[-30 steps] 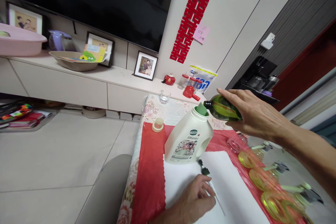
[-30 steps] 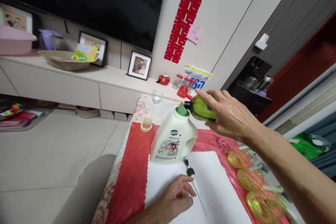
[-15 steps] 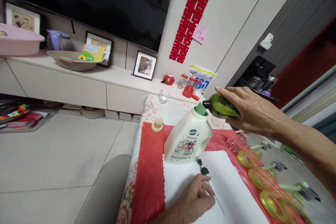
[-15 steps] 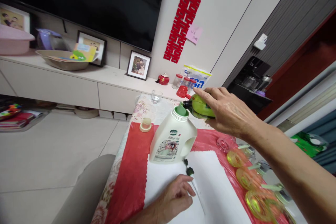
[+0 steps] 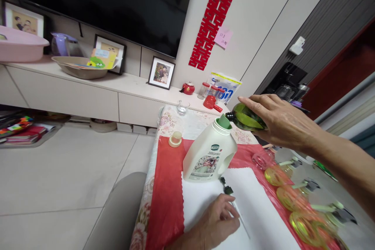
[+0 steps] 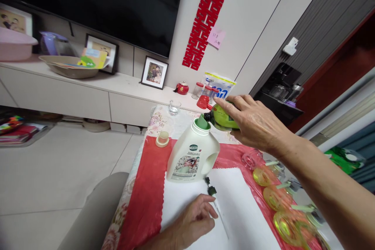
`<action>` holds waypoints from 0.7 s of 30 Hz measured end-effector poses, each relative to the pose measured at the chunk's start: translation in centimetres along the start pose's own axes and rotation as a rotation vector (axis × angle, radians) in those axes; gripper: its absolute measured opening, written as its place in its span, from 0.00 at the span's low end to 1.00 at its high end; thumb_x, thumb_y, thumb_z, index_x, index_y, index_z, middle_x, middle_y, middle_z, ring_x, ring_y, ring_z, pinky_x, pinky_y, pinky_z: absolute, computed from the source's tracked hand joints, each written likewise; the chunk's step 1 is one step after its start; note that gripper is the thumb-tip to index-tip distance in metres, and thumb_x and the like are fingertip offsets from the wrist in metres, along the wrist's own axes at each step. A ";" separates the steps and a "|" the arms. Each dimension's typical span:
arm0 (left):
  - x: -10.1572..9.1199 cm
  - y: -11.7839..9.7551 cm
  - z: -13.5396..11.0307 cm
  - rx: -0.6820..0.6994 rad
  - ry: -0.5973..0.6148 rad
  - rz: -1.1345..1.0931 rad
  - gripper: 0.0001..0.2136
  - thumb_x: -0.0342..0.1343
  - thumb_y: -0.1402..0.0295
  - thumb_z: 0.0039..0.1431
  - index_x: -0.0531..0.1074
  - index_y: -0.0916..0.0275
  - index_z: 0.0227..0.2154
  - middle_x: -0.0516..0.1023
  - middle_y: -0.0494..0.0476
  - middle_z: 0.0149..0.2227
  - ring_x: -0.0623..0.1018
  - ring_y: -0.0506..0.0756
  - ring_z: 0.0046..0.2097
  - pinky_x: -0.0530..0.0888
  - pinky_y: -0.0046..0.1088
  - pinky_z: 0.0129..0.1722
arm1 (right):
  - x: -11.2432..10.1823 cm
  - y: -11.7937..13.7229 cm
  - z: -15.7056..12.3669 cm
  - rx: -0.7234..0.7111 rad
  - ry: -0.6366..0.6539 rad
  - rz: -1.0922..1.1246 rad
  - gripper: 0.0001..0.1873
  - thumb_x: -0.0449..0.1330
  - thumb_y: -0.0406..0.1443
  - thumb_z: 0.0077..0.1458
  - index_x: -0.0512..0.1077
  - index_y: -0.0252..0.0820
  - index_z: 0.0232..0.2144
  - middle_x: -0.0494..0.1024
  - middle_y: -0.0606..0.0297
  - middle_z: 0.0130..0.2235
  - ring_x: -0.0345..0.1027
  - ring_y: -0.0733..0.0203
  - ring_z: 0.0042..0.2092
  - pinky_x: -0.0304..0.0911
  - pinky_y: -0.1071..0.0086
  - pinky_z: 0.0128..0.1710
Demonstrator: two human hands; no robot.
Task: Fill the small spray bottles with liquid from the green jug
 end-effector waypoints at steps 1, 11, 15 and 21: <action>0.0 0.0 0.0 0.002 -0.001 -0.005 0.27 0.58 0.73 0.46 0.66 0.65 0.53 0.76 0.60 0.46 0.71 0.52 0.38 0.68 0.30 0.36 | 0.0 0.0 0.0 -0.003 -0.003 -0.008 0.43 0.60 0.41 0.57 0.48 0.44 0.70 0.63 0.54 0.61 0.61 0.46 0.55 0.63 0.57 0.52; 0.0 0.1 0.2 0.001 -0.002 -0.016 0.26 0.57 0.74 0.46 0.66 0.65 0.52 0.75 0.60 0.46 0.71 0.52 0.37 0.68 0.30 0.36 | -0.4 0.2 0.3 -0.018 -0.021 -0.138 0.43 0.61 0.40 0.57 0.50 0.44 0.70 0.65 0.53 0.60 0.62 0.46 0.54 0.63 0.60 0.47; 0.0 0.1 0.1 0.015 0.010 -0.010 0.26 0.58 0.73 0.47 0.66 0.64 0.52 0.75 0.59 0.46 0.72 0.52 0.38 0.68 0.30 0.37 | -0.6 0.5 0.4 -0.038 -0.038 -0.207 0.42 0.61 0.41 0.58 0.50 0.45 0.70 0.65 0.53 0.60 0.61 0.46 0.56 0.61 0.61 0.45; 0.0 0.3 0.2 0.020 0.006 0.005 0.25 0.58 0.73 0.47 0.66 0.64 0.52 0.76 0.58 0.46 0.72 0.52 0.37 0.68 0.30 0.36 | -0.8 0.8 0.6 -0.057 -0.045 -0.248 0.39 0.59 0.38 0.60 0.51 0.48 0.70 0.65 0.56 0.61 0.60 0.47 0.58 0.60 0.60 0.47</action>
Point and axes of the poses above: each hand's wrist, its own z-axis towards the middle knuckle, its own x-axis out of the palm, y = z × x, the point moved 5 cm from there along z, towards the middle knuckle
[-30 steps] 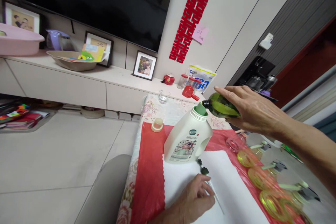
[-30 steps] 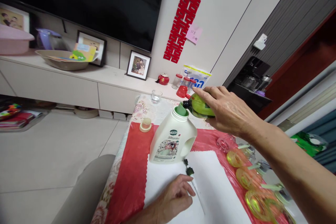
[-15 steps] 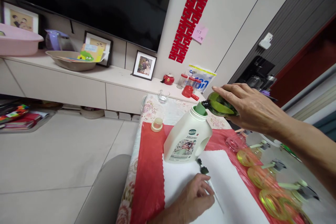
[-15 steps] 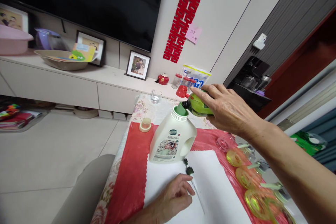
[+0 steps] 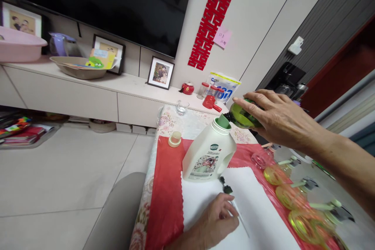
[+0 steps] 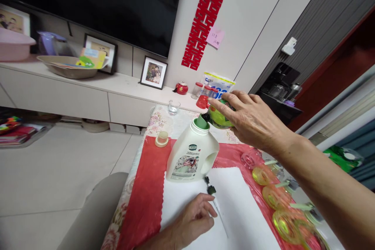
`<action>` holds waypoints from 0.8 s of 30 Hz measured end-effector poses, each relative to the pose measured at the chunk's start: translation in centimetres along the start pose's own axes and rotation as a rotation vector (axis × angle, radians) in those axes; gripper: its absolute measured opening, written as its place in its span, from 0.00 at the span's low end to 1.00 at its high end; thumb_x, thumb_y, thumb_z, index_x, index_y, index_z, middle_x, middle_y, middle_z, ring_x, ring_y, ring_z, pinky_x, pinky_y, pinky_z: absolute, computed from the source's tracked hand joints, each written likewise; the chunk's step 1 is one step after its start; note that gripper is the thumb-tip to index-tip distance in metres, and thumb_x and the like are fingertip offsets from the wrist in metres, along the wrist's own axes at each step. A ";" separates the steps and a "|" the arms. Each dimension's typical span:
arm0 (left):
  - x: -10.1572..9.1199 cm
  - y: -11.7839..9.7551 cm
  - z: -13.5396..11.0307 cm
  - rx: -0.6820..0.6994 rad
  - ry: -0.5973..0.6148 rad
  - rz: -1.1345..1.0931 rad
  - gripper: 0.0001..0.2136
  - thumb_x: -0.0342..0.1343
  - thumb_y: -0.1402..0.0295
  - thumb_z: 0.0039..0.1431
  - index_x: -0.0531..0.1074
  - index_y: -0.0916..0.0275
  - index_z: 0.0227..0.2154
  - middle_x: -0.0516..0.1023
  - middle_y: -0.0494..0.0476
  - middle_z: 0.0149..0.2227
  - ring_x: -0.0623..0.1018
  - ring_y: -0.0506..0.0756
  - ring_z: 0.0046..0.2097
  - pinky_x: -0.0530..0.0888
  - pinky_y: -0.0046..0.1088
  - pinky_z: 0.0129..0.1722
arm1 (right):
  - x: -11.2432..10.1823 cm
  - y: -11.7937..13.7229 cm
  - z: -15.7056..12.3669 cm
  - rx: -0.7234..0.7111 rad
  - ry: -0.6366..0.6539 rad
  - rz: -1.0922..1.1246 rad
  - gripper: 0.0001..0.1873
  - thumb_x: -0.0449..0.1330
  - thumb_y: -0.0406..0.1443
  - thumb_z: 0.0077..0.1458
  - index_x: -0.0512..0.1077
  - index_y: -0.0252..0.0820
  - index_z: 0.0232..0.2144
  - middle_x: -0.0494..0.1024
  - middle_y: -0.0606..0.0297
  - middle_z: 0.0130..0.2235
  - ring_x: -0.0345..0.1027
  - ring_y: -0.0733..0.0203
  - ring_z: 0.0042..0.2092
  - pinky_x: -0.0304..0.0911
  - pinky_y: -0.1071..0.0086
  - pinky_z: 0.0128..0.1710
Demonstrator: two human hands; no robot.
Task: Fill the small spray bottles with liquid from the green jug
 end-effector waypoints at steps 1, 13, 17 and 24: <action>0.0 0.0 0.0 -0.003 -0.001 0.000 0.25 0.58 0.73 0.48 0.66 0.64 0.52 0.76 0.58 0.46 0.72 0.52 0.38 0.68 0.30 0.37 | -0.1 0.0 0.0 -0.003 0.000 -0.002 0.38 0.59 0.38 0.60 0.51 0.48 0.69 0.65 0.56 0.61 0.60 0.46 0.58 0.60 0.60 0.48; 0.0 -0.1 0.0 -0.009 -0.008 -0.010 0.26 0.57 0.74 0.47 0.66 0.65 0.52 0.76 0.59 0.45 0.72 0.51 0.37 0.68 0.30 0.37 | -1.9 0.6 0.8 -0.091 0.019 -0.094 0.43 0.56 0.29 0.55 0.48 0.47 0.70 0.63 0.55 0.63 0.55 0.42 0.62 0.60 0.55 0.49; 0.0 0.2 0.2 0.005 -0.015 -0.012 0.26 0.56 0.75 0.46 0.66 0.65 0.52 0.76 0.58 0.45 0.72 0.51 0.36 0.68 0.31 0.37 | -2.2 0.9 1.0 -0.113 0.047 -0.120 0.44 0.58 0.29 0.53 0.47 0.47 0.69 0.60 0.52 0.65 0.56 0.41 0.62 0.59 0.52 0.50; -0.1 1.1 0.5 0.032 -0.008 -0.004 0.26 0.57 0.73 0.47 0.67 0.64 0.53 0.77 0.58 0.45 0.73 0.52 0.38 0.69 0.31 0.39 | -2.6 1.0 1.2 -0.110 0.026 -0.118 0.44 0.60 0.27 0.52 0.50 0.48 0.68 0.60 0.52 0.65 0.55 0.42 0.63 0.59 0.51 0.52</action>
Point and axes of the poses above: each hand's wrist, its own z-axis towards the middle knuckle, its own x-axis out of the palm, y = z × x, the point moved 5 cm from there along z, towards the middle knuckle
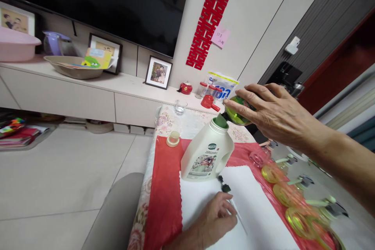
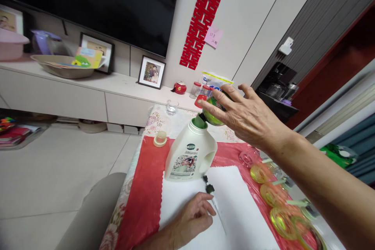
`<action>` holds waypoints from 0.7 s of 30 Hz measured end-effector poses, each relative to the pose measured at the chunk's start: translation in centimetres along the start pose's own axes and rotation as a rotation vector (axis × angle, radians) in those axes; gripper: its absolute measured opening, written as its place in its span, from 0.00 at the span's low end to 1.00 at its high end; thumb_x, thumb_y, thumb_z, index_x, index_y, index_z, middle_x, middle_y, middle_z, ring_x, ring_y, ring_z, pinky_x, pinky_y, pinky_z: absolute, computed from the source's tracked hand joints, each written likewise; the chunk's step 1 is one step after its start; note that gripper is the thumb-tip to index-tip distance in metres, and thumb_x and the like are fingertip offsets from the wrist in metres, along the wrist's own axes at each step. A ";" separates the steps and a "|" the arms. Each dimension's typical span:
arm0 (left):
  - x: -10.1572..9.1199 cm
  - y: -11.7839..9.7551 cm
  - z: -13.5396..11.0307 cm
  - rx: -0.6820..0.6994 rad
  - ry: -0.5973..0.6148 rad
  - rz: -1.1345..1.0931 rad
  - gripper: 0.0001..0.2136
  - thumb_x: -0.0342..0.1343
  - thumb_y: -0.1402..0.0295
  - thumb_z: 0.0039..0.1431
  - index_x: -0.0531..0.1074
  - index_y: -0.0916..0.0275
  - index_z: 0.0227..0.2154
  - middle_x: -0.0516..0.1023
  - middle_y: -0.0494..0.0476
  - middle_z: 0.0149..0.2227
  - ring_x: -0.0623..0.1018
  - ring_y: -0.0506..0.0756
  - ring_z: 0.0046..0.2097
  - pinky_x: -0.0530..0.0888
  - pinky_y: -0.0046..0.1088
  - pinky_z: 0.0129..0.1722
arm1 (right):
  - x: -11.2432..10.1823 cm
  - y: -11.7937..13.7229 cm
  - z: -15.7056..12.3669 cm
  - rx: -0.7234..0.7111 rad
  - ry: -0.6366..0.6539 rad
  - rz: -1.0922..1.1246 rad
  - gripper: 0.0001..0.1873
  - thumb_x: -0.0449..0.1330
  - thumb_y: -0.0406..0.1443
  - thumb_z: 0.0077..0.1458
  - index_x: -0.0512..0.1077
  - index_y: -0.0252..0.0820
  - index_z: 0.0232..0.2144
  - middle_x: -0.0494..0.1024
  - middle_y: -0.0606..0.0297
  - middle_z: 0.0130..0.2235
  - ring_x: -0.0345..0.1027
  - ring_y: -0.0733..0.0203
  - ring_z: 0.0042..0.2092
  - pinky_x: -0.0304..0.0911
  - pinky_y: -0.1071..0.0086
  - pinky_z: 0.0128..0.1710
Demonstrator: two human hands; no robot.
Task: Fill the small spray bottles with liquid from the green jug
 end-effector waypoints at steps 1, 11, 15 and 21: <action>0.0 0.1 0.0 0.002 0.002 -0.002 0.26 0.58 0.73 0.47 0.67 0.64 0.53 0.77 0.58 0.45 0.73 0.52 0.38 0.69 0.31 0.39 | -0.1 0.0 0.0 -0.002 0.000 -0.004 0.43 0.60 0.28 0.52 0.51 0.48 0.68 0.60 0.52 0.65 0.55 0.42 0.63 0.59 0.51 0.52; 0.0 0.5 0.4 0.031 0.003 0.002 0.25 0.59 0.72 0.48 0.67 0.62 0.53 0.77 0.56 0.44 0.73 0.52 0.37 0.69 0.31 0.39 | -0.4 0.0 0.5 -0.032 0.019 0.010 0.42 0.61 0.30 0.56 0.50 0.49 0.69 0.61 0.53 0.65 0.54 0.42 0.63 0.57 0.49 0.54; 0.0 0.5 0.3 0.036 0.008 -0.006 0.25 0.59 0.71 0.49 0.67 0.63 0.53 0.77 0.56 0.44 0.73 0.52 0.37 0.69 0.31 0.39 | -0.4 -0.1 0.6 -0.041 0.024 0.020 0.40 0.59 0.28 0.57 0.52 0.49 0.68 0.61 0.53 0.64 0.53 0.43 0.63 0.56 0.49 0.56; 0.0 0.3 0.1 0.037 0.012 -0.007 0.25 0.58 0.72 0.49 0.67 0.63 0.53 0.76 0.57 0.45 0.73 0.52 0.39 0.69 0.32 0.40 | -0.2 0.0 0.8 -0.050 0.027 -0.010 0.36 0.53 0.26 0.61 0.52 0.50 0.68 0.61 0.54 0.64 0.54 0.43 0.63 0.58 0.48 0.55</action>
Point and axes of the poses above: each hand's wrist, its own z-axis towards the middle knuckle, its own x-axis out of the palm, y = z × x, the point moved 5 cm from there along z, towards the middle knuckle
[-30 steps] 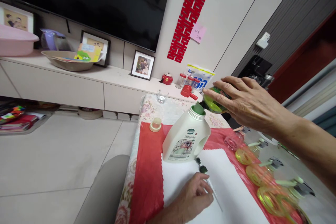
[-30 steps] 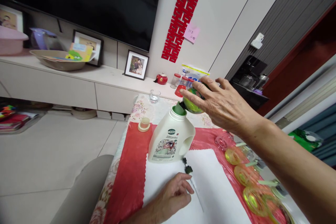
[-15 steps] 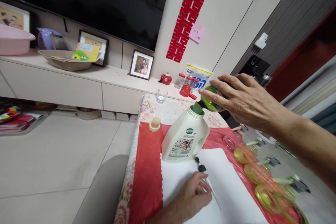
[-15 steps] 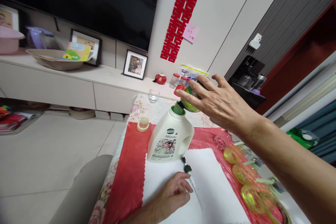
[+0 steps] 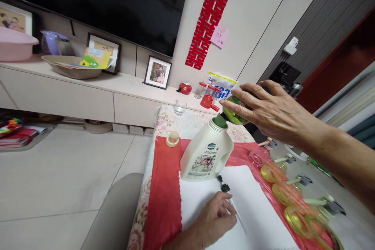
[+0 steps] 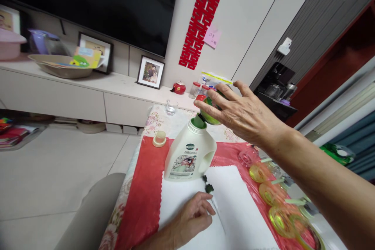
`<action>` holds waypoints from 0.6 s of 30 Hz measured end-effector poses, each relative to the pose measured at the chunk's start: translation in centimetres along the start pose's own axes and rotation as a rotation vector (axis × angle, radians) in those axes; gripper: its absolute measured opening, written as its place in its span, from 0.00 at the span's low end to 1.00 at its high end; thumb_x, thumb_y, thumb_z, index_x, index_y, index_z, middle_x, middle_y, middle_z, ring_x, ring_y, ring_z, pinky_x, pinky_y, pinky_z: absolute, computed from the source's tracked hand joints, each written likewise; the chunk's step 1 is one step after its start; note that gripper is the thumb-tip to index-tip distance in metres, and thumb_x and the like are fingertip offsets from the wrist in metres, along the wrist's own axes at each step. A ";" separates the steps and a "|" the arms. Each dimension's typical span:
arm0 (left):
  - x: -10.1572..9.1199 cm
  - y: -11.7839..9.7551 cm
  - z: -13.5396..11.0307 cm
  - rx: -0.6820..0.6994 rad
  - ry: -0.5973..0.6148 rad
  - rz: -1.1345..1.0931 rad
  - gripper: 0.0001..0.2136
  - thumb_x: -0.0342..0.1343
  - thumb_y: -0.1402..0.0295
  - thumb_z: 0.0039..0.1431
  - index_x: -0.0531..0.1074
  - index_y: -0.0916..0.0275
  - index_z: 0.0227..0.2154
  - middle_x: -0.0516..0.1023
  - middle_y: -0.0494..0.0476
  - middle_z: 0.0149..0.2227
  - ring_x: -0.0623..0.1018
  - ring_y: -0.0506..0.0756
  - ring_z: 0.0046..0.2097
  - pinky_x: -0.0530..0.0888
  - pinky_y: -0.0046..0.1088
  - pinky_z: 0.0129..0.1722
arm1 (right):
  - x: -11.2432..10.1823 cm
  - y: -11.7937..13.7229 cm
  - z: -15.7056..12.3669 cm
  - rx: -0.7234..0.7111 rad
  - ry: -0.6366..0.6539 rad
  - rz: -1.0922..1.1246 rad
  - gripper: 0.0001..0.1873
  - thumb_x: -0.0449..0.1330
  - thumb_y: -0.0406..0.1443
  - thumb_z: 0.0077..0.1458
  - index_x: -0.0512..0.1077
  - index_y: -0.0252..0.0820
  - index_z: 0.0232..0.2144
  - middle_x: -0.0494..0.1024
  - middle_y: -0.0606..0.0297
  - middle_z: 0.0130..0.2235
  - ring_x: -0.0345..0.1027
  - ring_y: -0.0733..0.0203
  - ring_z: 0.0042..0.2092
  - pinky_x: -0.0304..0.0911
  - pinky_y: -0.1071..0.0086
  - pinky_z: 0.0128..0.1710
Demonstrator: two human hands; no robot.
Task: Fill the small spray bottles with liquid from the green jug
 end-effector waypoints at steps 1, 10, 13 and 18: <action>0.0 -0.2 -0.1 -0.004 -0.001 -0.003 0.25 0.58 0.72 0.49 0.67 0.63 0.53 0.76 0.58 0.45 0.73 0.52 0.38 0.69 0.32 0.39 | 0.0 0.0 0.0 -0.005 -0.001 -0.005 0.37 0.53 0.26 0.61 0.52 0.50 0.68 0.61 0.54 0.64 0.53 0.43 0.64 0.58 0.48 0.55; 0.0 0.1 0.2 -0.006 -0.003 0.013 0.26 0.58 0.71 0.48 0.67 0.63 0.53 0.76 0.58 0.45 0.73 0.53 0.39 0.69 0.32 0.40 | -0.3 0.0 0.3 -0.019 -0.020 0.016 0.39 0.52 0.25 0.60 0.49 0.50 0.70 0.64 0.56 0.63 0.52 0.45 0.65 0.57 0.47 0.57; 0.0 0.6 0.4 0.015 0.010 0.002 0.26 0.58 0.71 0.49 0.66 0.63 0.53 0.77 0.58 0.45 0.73 0.53 0.39 0.69 0.32 0.39 | -0.2 -0.1 0.4 -0.021 -0.019 0.002 0.41 0.52 0.24 0.59 0.47 0.51 0.70 0.64 0.57 0.62 0.52 0.46 0.65 0.57 0.48 0.58; -0.1 0.8 0.5 0.033 0.010 0.006 0.25 0.58 0.70 0.50 0.66 0.62 0.54 0.77 0.57 0.44 0.73 0.52 0.38 0.69 0.32 0.39 | -0.1 -0.1 0.5 -0.021 0.002 0.023 0.45 0.58 0.26 0.53 0.48 0.49 0.70 0.64 0.56 0.63 0.52 0.44 0.64 0.55 0.48 0.58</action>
Point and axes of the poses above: each hand's wrist, its own z-axis towards the middle knuckle, its own x-axis out of the palm, y = z × x, the point moved 5 cm from there along z, towards the middle knuckle
